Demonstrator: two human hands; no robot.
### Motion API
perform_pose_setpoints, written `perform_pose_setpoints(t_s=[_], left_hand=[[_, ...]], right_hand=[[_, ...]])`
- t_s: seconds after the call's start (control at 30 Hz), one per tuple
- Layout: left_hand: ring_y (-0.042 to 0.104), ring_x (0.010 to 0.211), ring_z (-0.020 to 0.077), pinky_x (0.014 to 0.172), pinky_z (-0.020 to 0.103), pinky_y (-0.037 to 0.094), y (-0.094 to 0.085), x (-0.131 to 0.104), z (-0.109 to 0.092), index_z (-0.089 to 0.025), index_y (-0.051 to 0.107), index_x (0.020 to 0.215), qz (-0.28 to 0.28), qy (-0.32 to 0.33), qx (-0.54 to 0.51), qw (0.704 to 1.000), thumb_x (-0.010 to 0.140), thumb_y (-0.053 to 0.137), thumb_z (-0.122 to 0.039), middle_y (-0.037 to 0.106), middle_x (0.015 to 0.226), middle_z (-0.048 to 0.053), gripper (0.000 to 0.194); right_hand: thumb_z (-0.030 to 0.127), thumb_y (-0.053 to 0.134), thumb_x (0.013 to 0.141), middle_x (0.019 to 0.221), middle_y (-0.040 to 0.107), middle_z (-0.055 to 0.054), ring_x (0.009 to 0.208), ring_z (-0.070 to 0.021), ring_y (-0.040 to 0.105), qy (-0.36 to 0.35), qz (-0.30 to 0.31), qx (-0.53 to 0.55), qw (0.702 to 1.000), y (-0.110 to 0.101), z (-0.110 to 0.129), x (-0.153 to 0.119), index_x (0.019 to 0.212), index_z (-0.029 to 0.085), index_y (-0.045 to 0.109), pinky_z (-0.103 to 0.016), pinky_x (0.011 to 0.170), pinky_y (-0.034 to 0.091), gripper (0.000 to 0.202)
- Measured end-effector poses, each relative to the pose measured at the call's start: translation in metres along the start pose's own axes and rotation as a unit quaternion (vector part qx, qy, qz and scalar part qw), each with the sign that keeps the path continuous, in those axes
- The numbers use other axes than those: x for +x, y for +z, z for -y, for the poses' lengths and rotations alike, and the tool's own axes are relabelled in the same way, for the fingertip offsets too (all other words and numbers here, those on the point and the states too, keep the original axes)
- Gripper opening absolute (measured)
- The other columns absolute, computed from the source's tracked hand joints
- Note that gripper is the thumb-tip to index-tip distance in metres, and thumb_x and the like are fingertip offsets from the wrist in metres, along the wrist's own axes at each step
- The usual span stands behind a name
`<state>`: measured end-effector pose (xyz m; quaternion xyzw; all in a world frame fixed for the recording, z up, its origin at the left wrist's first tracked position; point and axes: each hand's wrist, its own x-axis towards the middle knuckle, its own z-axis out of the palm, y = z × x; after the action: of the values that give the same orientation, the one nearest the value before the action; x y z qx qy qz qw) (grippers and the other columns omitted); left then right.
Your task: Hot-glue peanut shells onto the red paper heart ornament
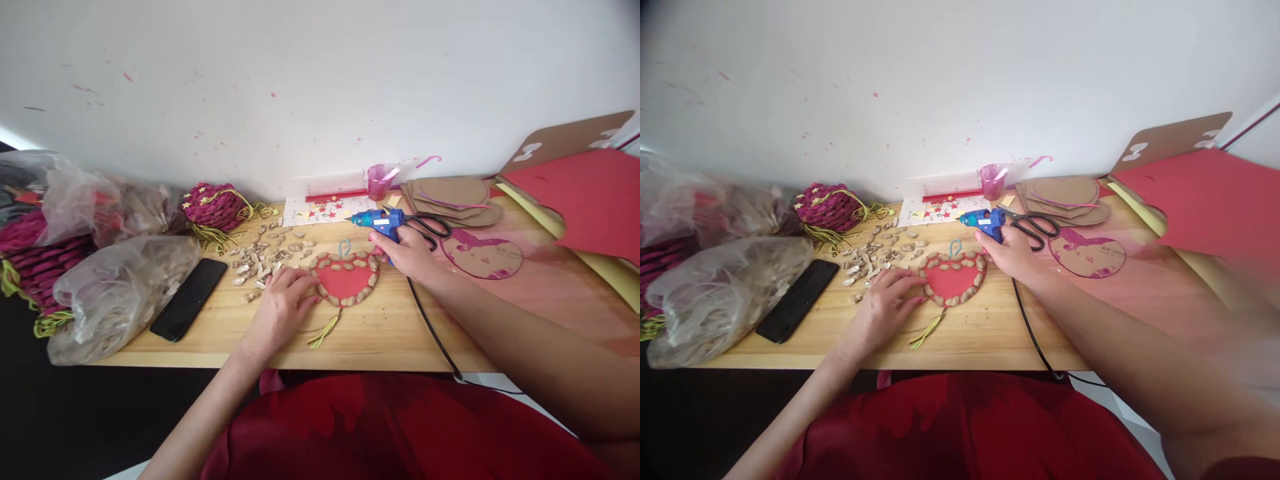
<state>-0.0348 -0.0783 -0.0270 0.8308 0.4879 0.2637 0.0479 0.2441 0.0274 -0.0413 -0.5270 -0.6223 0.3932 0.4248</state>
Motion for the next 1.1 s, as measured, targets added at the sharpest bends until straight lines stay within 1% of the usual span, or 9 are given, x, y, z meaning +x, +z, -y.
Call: perform_pose_setpoints(t_s=[0.27, 0.43, 0.5, 0.6, 0.67, 0.77, 0.87, 0.97, 1.1], left_hand=[[0.063, 0.098, 0.0235, 0.093, 0.041, 0.049, 0.009, 0.000, -0.015, -0.021, 0.070, 0.109, 0.012, 0.000, -0.044, 0.999, 0.096, 0.068, -0.019, 0.071, 0.104, 0.007, 0.014], [0.066, 0.099, 0.0228, 0.093, 0.039, 0.047, -0.003, 0.004, -0.017, -0.021, 0.071, 0.107, 0.045, -0.009, -0.052, 0.998, 0.097, 0.068, -0.025, 0.075, 0.101, 0.005, 0.011], [0.067, 0.093, 0.0216, 0.089, 0.037, 0.047, -0.017, 0.007, -0.008, -0.022, 0.072, 0.101, 0.034, -0.009, -0.042, 0.999, 0.098, 0.067, -0.030, 0.076, 0.094, 0.004, 0.011], [0.066, 0.083, 0.0216, 0.082, 0.036, 0.047, -0.045, 0.013, 0.022, -0.021, 0.074, 0.086, -0.021, -0.051, 0.025, 0.998, 0.101, 0.060, -0.030, 0.076, 0.083, 0.004, 0.022], [0.067, 0.086, 0.0238, 0.083, 0.038, 0.048, -0.063, 0.018, 0.048, -0.020, 0.076, 0.093, -0.048, -0.107, 0.086, 0.989, 0.101, 0.057, -0.025, 0.078, 0.090, 0.007, 0.022], [0.068, 0.092, 0.0272, 0.088, 0.041, 0.049, -0.080, 0.027, 0.082, -0.020, 0.078, 0.102, -0.047, -0.173, 0.153, 0.972, 0.095, 0.060, -0.017, 0.080, 0.099, 0.008, 0.019], [0.068, 0.101, 0.0303, 0.094, 0.043, 0.049, -0.082, 0.039, 0.100, -0.020, 0.079, 0.104, -0.020, -0.230, 0.189, 0.954, 0.090, 0.067, -0.021, 0.079, 0.101, 0.009, 0.018], [0.068, 0.107, 0.0299, 0.098, 0.042, 0.049, -0.076, 0.053, 0.104, -0.021, 0.080, 0.100, 0.025, -0.250, 0.198, 0.948, 0.091, 0.068, -0.023, 0.079, 0.104, 0.009, 0.016], [0.069, 0.108, 0.0295, 0.098, 0.040, 0.049, -0.067, 0.071, 0.112, -0.023, 0.081, 0.096, 0.040, -0.272, 0.205, 0.939, 0.091, 0.065, -0.024, 0.079, 0.105, 0.009, 0.016]], right_hand=[[0.059, 0.070, 0.085, 0.067, 0.066, -0.002, 0.056, -0.0182, 0.065, 0.008, 0.004, 0.018, 1.000, -0.004, -0.001, 0.002, 0.083, 0.021, 0.065, -0.029, 0.048, 0.053, 0.039], [0.061, 0.071, 0.085, 0.068, 0.068, -0.004, 0.057, -0.0197, 0.067, 0.011, 0.004, 0.005, 1.000, -0.009, -0.006, 0.004, 0.083, 0.020, 0.066, -0.028, 0.043, 0.052, 0.041], [0.063, 0.070, 0.085, 0.069, 0.068, -0.004, 0.060, -0.0204, 0.068, 0.014, -0.003, -0.017, 1.000, -0.012, -0.007, 0.006, 0.084, 0.020, 0.067, -0.027, 0.042, 0.052, 0.044], [0.066, 0.070, 0.084, 0.068, 0.068, -0.004, 0.058, -0.0192, 0.067, 0.008, -0.012, 0.003, 1.000, -0.015, -0.005, 0.008, 0.081, 0.020, 0.066, -0.027, 0.045, 0.053, 0.047], [0.067, 0.069, 0.084, 0.066, 0.067, -0.003, 0.055, -0.0180, 0.065, 0.004, -0.018, 0.006, 1.000, -0.015, -0.003, 0.009, 0.079, 0.021, 0.066, -0.027, 0.046, 0.053, 0.047], [0.065, 0.069, 0.085, 0.065, 0.067, -0.004, 0.055, -0.0190, 0.066, -0.002, -0.009, -0.011, 1.000, -0.015, -0.001, 0.008, 0.077, 0.021, 0.065, -0.028, 0.047, 0.053, 0.045], [0.062, 0.070, 0.086, 0.064, 0.067, -0.006, 0.056, -0.0208, 0.068, -0.001, -0.004, -0.020, 1.000, -0.014, 0.000, 0.007, 0.076, 0.021, 0.064, -0.029, 0.047, 0.053, 0.043], [0.058, 0.070, 0.088, 0.064, 0.068, -0.007, 0.056, -0.0215, 0.068, -0.001, -0.007, -0.026, 1.000, -0.014, 0.000, 0.007, 0.076, 0.021, 0.063, -0.029, 0.047, 0.053, 0.040], [0.055, 0.069, 0.090, 0.064, 0.068, -0.007, 0.055, -0.0223, 0.068, -0.003, -0.002, -0.036, 0.999, -0.015, -0.002, 0.008, 0.076, 0.021, 0.064, -0.031, 0.048, 0.054, 0.036]])
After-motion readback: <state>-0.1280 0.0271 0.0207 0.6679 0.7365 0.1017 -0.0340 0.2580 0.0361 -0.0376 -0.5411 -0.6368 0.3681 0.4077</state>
